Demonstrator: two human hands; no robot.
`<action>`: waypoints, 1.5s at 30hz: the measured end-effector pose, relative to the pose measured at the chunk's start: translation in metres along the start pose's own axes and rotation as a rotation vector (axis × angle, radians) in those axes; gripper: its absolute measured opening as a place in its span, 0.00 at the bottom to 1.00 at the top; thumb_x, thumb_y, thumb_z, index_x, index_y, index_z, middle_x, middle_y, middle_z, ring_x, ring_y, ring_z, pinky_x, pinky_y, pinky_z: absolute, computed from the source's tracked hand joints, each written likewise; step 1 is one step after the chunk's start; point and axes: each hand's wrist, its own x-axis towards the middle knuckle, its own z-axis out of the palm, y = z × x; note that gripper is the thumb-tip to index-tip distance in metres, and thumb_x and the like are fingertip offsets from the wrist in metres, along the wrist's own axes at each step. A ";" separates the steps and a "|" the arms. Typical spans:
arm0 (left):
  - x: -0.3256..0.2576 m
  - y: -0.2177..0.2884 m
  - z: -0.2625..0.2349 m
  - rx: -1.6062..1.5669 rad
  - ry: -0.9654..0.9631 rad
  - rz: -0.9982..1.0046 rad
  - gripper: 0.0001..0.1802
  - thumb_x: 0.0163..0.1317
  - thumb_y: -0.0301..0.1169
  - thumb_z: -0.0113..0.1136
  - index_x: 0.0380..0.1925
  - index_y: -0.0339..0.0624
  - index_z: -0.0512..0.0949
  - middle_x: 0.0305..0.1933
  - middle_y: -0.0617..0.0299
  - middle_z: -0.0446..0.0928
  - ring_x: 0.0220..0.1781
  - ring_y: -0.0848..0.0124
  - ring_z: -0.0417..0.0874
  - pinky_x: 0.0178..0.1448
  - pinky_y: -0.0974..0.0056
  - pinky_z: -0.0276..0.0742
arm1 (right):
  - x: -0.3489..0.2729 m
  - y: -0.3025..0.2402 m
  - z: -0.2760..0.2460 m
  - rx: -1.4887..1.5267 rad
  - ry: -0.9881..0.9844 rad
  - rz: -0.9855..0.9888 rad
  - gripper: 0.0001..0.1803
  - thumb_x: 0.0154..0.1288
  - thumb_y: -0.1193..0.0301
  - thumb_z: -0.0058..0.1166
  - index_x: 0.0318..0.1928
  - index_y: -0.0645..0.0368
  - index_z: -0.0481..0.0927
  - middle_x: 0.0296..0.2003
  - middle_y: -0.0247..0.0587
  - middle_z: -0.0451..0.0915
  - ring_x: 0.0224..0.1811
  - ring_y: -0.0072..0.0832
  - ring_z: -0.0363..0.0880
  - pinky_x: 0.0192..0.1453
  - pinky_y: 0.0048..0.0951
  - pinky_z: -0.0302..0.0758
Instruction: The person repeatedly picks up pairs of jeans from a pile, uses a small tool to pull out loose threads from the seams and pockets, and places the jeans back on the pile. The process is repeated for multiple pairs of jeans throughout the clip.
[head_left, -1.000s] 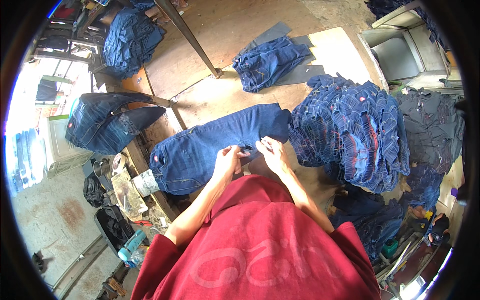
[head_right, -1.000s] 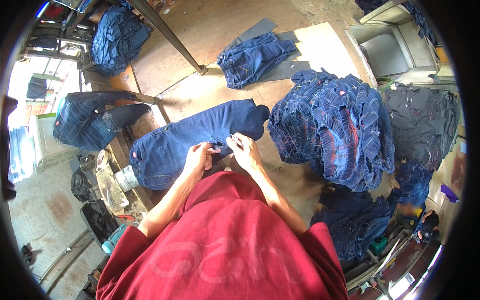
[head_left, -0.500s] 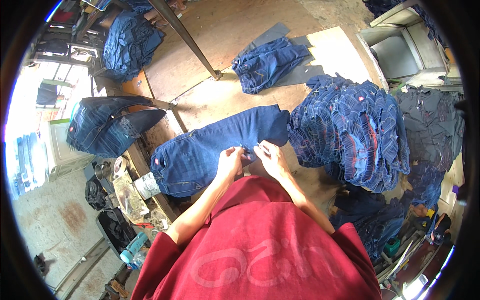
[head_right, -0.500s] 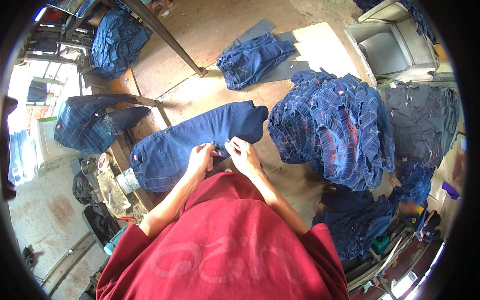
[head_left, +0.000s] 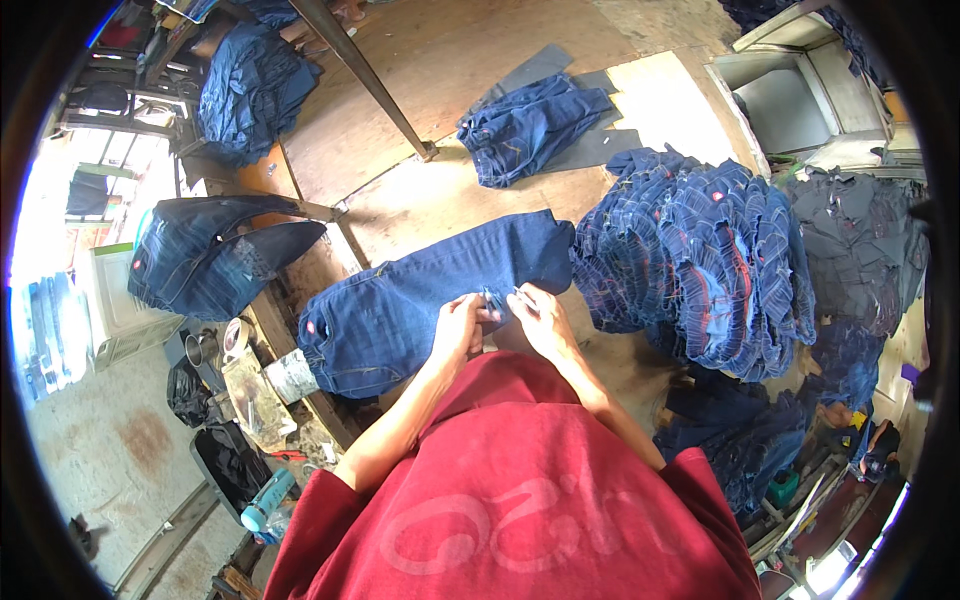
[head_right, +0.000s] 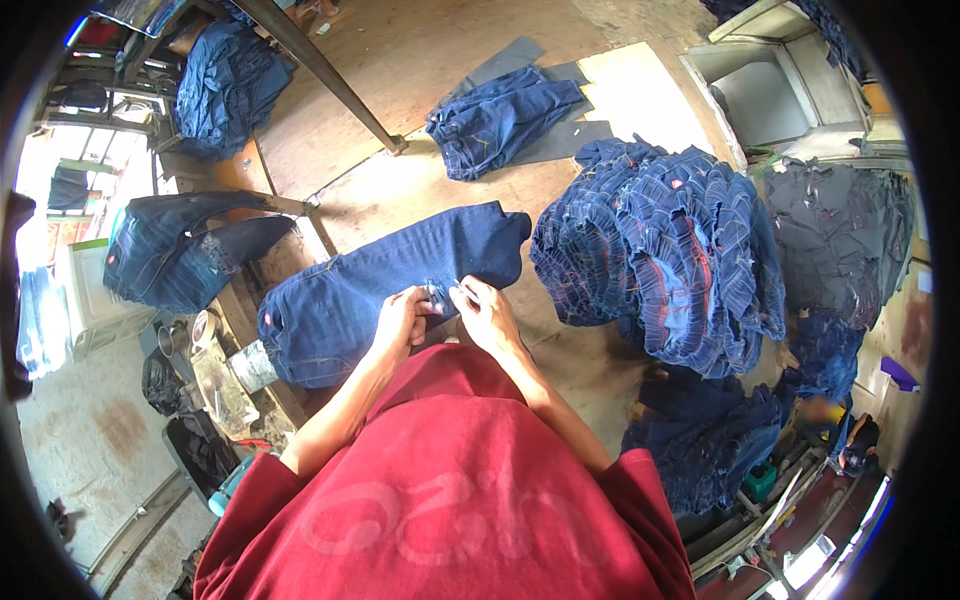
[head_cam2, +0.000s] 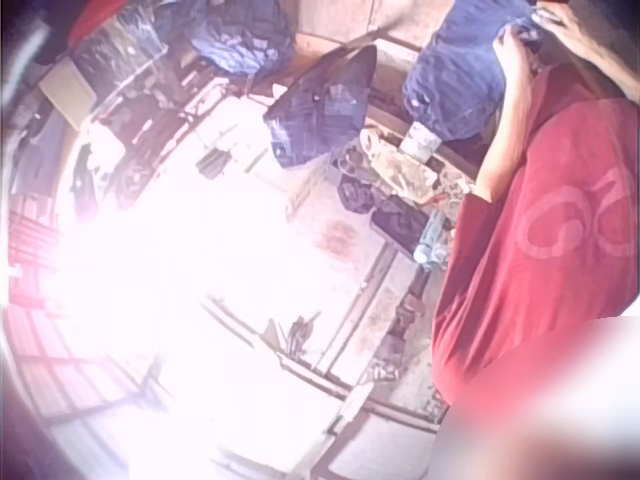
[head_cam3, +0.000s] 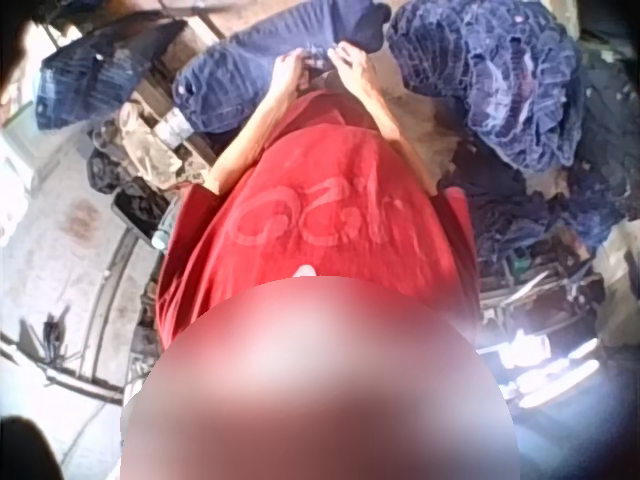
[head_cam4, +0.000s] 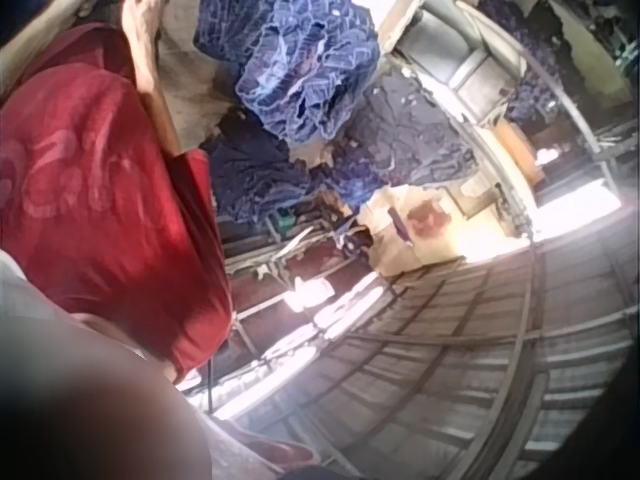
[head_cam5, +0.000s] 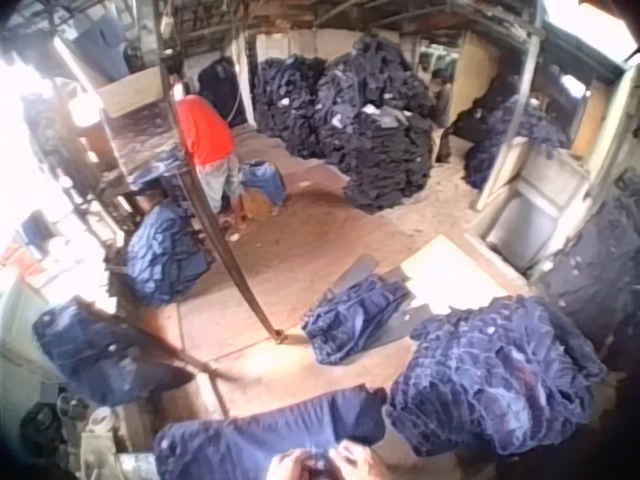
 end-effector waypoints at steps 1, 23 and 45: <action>0.002 0.001 0.001 0.018 -0.010 0.017 0.11 0.77 0.35 0.59 0.35 0.41 0.80 0.24 0.63 0.78 0.12 0.79 0.62 0.17 0.67 0.55 | 0.000 0.001 0.000 -0.019 0.010 -0.019 0.19 0.81 0.60 0.60 0.37 0.63 0.77 0.28 0.53 0.79 0.27 0.44 0.78 0.36 0.45 0.73; 0.002 -0.010 -0.052 -0.053 -0.484 0.050 0.57 0.67 0.15 0.56 0.92 0.52 0.40 0.69 0.39 0.83 0.21 0.77 0.73 0.24 0.71 0.69 | -0.017 -0.071 0.006 -0.767 0.079 -0.246 0.05 0.76 0.71 0.56 0.45 0.59 0.79 0.29 0.53 0.89 0.33 0.52 0.92 0.35 0.52 0.87; 0.009 -0.017 -0.063 -0.057 -0.648 0.107 0.61 0.62 0.06 0.48 0.92 0.58 0.42 0.72 0.46 0.83 0.23 0.80 0.72 0.26 0.72 0.69 | -0.045 -0.073 0.005 -0.737 0.079 -0.402 0.08 0.75 0.69 0.59 0.51 0.52 0.83 0.22 0.42 0.87 0.21 0.40 0.89 0.29 0.42 0.84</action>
